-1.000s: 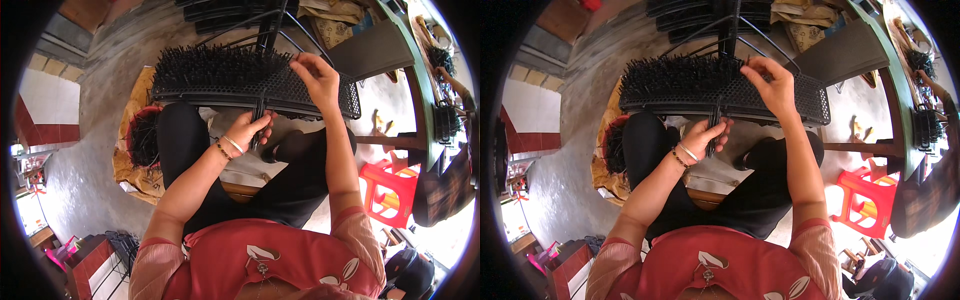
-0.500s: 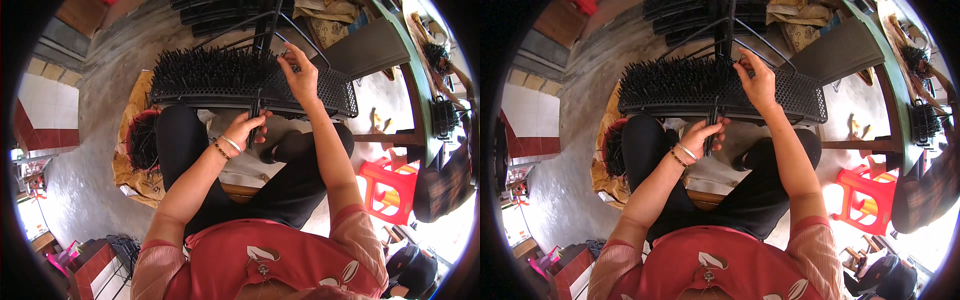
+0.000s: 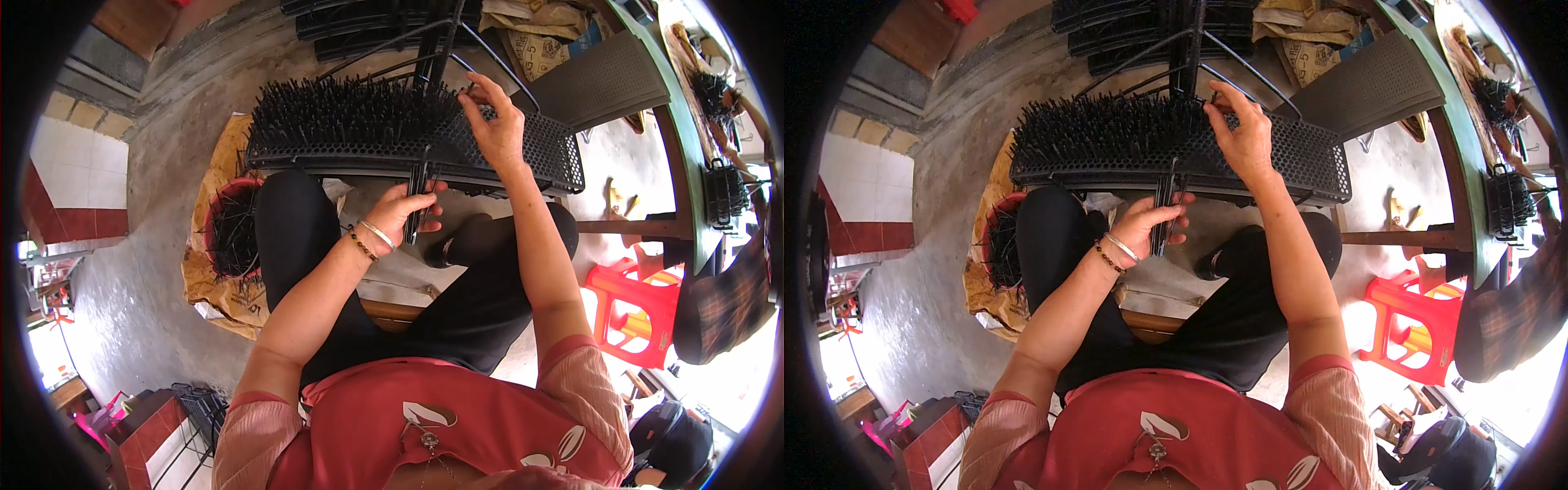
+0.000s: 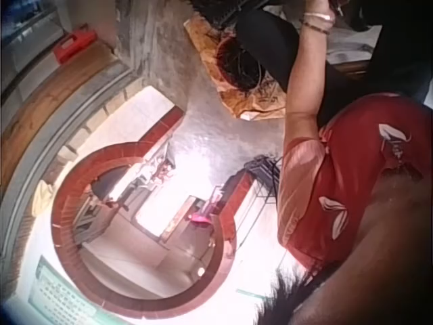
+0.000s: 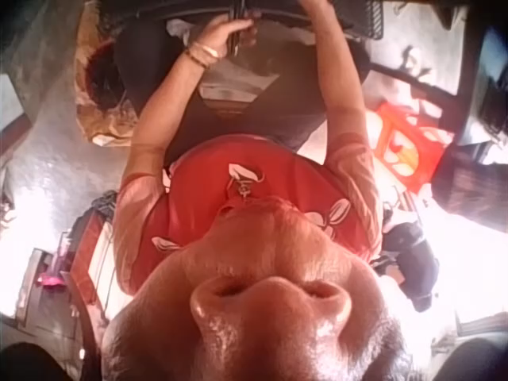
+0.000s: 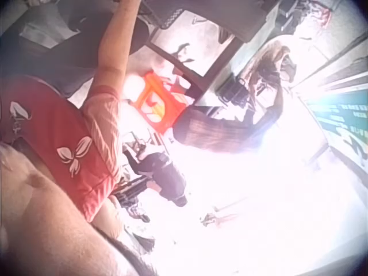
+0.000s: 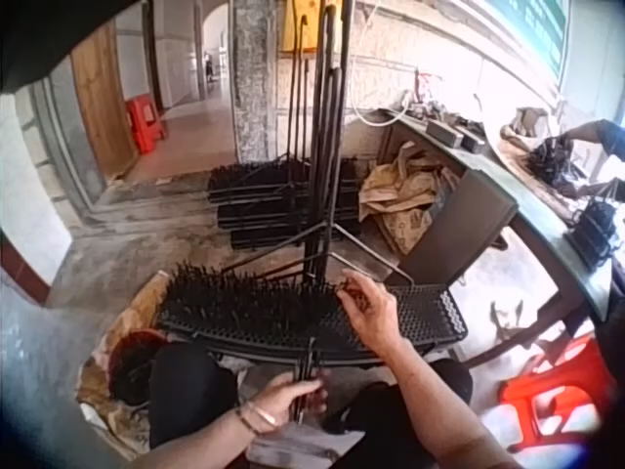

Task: The person is manually inserting plastic bristle components into a larger brush frame or base.

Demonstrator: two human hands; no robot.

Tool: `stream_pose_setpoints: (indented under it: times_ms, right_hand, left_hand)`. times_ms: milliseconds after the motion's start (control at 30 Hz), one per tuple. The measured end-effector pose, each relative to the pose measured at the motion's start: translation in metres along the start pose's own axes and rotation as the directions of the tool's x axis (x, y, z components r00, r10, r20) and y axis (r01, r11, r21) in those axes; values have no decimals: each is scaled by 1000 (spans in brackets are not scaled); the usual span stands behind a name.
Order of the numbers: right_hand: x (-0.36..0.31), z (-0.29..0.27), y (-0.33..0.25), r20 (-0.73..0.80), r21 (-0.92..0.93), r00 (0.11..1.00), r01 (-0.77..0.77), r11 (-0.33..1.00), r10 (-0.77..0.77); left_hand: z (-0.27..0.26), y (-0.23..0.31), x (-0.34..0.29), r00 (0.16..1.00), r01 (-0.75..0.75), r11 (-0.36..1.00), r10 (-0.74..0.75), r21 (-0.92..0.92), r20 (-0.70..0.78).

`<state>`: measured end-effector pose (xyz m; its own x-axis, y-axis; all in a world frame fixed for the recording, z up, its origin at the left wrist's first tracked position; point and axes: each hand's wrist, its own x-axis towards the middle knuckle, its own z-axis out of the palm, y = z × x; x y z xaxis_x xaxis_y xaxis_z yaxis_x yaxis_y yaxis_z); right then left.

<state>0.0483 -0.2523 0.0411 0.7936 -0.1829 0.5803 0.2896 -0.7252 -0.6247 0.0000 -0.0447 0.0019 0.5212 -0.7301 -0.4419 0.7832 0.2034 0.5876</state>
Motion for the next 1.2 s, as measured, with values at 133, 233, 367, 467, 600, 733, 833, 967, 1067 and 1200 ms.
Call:
stream_pose_setpoints:
  times_ms: [133, 233, 367, 467, 600, 733, 833, 967, 1067, 1200]
  right_hand:
    - [-1, 2, 2, -13, 10, 1000, 2, 1000, -1]
    - [-1, 1, 0, -14, -31, 1000, 23, 999, -24]
    - [-2, 5, 3, -46, -12, 999, 21, 1000, -21]
    - [-3, 8, 3, -39, -12, 999, 32, 999, -33]
    - [-3, 9, 1, -64, -79, 994, 79, 994, -84]
    - [-3, 11, 7, -39, -106, 997, 62, 992, -67]
    - [-2, 9, 2, 27, -171, 986, 169, 971, -167]
    - [-2, 5, -2, 17, -197, 987, 159, 967, -159]
    - [-2, 6, -2, -7, -145, 978, 207, 968, -210]
    - [-1, 6, -3, 10, -150, 982, 187, 971, -188]
  left_hand:
    - [1, 0, -1, 999, -20, 1000, 20, 5, 30]
    - [1, 0, -1, 999, -15, 1000, 15, 3, 30]
    - [1, 0, -1, 1000, -16, 999, 15, 39, 26]
    - [2, 1, -2, 1000, 1, 999, -2, 44, 17]
    - [3, 1, -2, 1000, 8, 999, -9, 39, 18]
    - [1, -1, 0, 999, 9, 999, -11, 52, 34]
    - [1, 0, -1, 999, 1, 999, -3, 48, 44]
    - [1, 2, -1, 998, -6, 998, 2, 64, 66]
    - [4, 2, -2, 998, -14, 997, 9, 71, 69]
    - [3, 2, -2, 996, -6, 998, 1, 67, 86]
